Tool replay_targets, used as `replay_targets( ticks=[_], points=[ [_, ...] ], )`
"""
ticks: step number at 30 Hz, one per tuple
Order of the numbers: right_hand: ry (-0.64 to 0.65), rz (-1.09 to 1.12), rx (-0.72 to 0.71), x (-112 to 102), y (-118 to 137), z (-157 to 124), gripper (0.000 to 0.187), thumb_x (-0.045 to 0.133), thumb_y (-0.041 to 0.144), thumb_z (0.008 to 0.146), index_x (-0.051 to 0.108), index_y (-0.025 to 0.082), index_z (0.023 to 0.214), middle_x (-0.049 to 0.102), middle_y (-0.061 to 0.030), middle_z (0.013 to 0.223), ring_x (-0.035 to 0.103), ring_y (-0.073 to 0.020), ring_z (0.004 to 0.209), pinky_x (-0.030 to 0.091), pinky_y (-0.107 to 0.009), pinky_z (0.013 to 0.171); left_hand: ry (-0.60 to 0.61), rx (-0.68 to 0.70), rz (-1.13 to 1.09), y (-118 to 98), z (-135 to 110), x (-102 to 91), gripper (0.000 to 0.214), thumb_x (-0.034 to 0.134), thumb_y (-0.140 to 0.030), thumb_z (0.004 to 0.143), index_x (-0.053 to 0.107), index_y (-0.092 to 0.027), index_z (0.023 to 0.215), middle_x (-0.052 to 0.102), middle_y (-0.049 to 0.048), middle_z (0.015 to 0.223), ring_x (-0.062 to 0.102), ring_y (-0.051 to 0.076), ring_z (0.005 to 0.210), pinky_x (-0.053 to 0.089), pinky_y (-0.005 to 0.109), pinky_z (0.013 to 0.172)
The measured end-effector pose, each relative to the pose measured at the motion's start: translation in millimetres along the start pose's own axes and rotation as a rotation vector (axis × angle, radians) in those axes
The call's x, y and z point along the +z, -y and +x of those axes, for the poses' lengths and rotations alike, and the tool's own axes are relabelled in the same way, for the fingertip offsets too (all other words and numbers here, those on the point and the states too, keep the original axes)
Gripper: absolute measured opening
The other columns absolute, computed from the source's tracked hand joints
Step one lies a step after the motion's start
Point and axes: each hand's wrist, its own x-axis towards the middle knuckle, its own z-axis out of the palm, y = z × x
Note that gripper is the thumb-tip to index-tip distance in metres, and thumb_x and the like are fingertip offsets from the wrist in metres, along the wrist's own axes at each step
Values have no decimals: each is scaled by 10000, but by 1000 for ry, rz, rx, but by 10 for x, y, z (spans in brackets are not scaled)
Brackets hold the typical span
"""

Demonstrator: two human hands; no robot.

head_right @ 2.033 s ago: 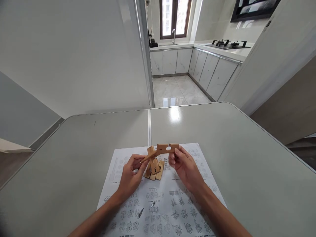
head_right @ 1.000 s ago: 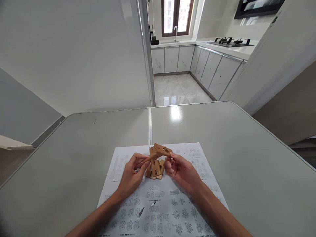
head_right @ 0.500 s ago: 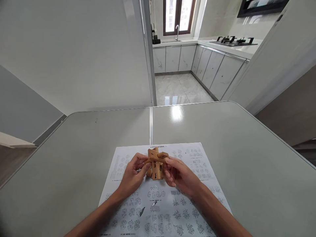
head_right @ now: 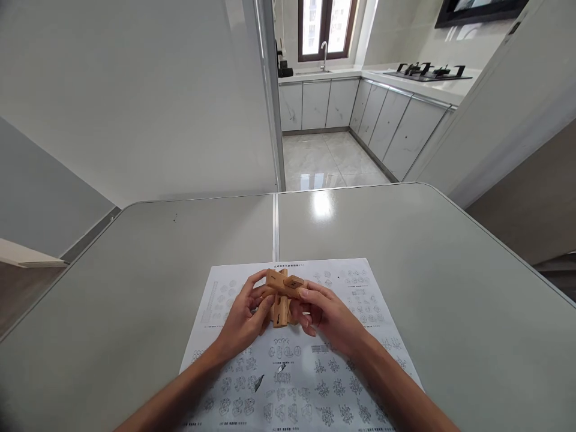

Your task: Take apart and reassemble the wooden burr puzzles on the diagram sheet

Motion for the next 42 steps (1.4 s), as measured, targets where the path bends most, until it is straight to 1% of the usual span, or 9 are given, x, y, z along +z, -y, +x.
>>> replay_targets(
  ticks=[2, 4, 9, 11, 14, 18, 22, 30, 42],
  points=[
    [-23, 3, -13, -25, -7, -1, 299, 756, 485, 935, 729, 200, 1020, 601, 13, 707, 388, -79, 487, 313, -241, 467, 13, -14, -8, 10, -5, 2, 523, 568, -487, 1046, 468, -237, 1495, 762, 102, 1070, 593, 107, 573, 448, 213, 501],
    [-45, 13, -9, -50, -17, -2, 331, 772, 480, 933, 725, 204, 1110, 597, 17, 710, 391, -77, 491, 304, -237, 470, 23, -8, 3, 14, -6, 4, 530, 561, -495, 1047, 487, -230, 1501, 750, 79, 1001, 512, 85, 502, 449, 225, 492],
    [-35, 68, -9, -72, -38, -3, 363, 814, 468, 913, 715, 196, 1133, 572, 33, 701, 375, -61, 487, 314, -225, 487, 83, 27, -7, 20, -2, 0, 572, 480, -561, 1064, 541, -198, 1502, 691, 36, 781, 601, 139, 581, 510, 266, 582],
    [-34, 85, -14, -78, -48, -4, 338, 820, 449, 912, 712, 201, 1115, 566, 36, 705, 389, -64, 499, 327, -223, 497, 115, 48, -80, 26, -5, -12, 648, 464, -633, 1045, 526, -205, 1527, 718, 65, 866, 642, 145, 598, 497, 268, 573],
    [-25, 74, -13, -96, -58, -8, 316, 814, 444, 918, 709, 200, 1090, 573, 33, 712, 409, -70, 503, 330, -231, 500, 168, 61, -168, 32, -15, -35, 843, 648, -708, 915, 445, -254, 1596, 716, 120, 1117, 682, 147, 613, 506, 283, 581],
    [-17, 34, -13, -111, -58, -16, 334, 804, 474, 921, 696, 195, 1070, 574, 36, 689, 412, -72, 497, 314, -233, 500, 203, 3, -123, 7, -27, -41, 1164, 954, -533, 668, 364, -268, 1636, 703, 128, 1166, 681, 164, 702, 461, 244, 557],
    [-2, 9, -19, -97, -54, -21, 312, 793, 474, 933, 675, 203, 1033, 571, 36, 673, 417, -84, 522, 315, -233, 507, 158, -18, -44, -51, -29, -7, 1065, 971, -374, 650, 445, -259, 1570, 713, 111, 1122, 674, 166, 736, 448, 217, 530],
    [1, -115, -59, -81, -62, -19, 313, 761, 501, 956, 638, 213, 961, 547, 53, 643, 423, -89, 501, 328, -252, 522, 158, 8, 26, -89, -38, 12, 858, 898, -327, 719, 501, -238, 1474, 683, 37, 936, 604, 119, 645, 428, 194, 498],
    [41, -268, -87, -48, -79, -27, 283, 677, 510, 1015, 639, 234, 1056, 590, 50, 672, 479, -95, 527, 379, -248, 536, 130, 39, 32, -59, -43, 12, 975, 959, -344, 638, 505, -244, 1495, 662, 23, 927, 576, 110, 658, 441, 185, 502]
  ],
)
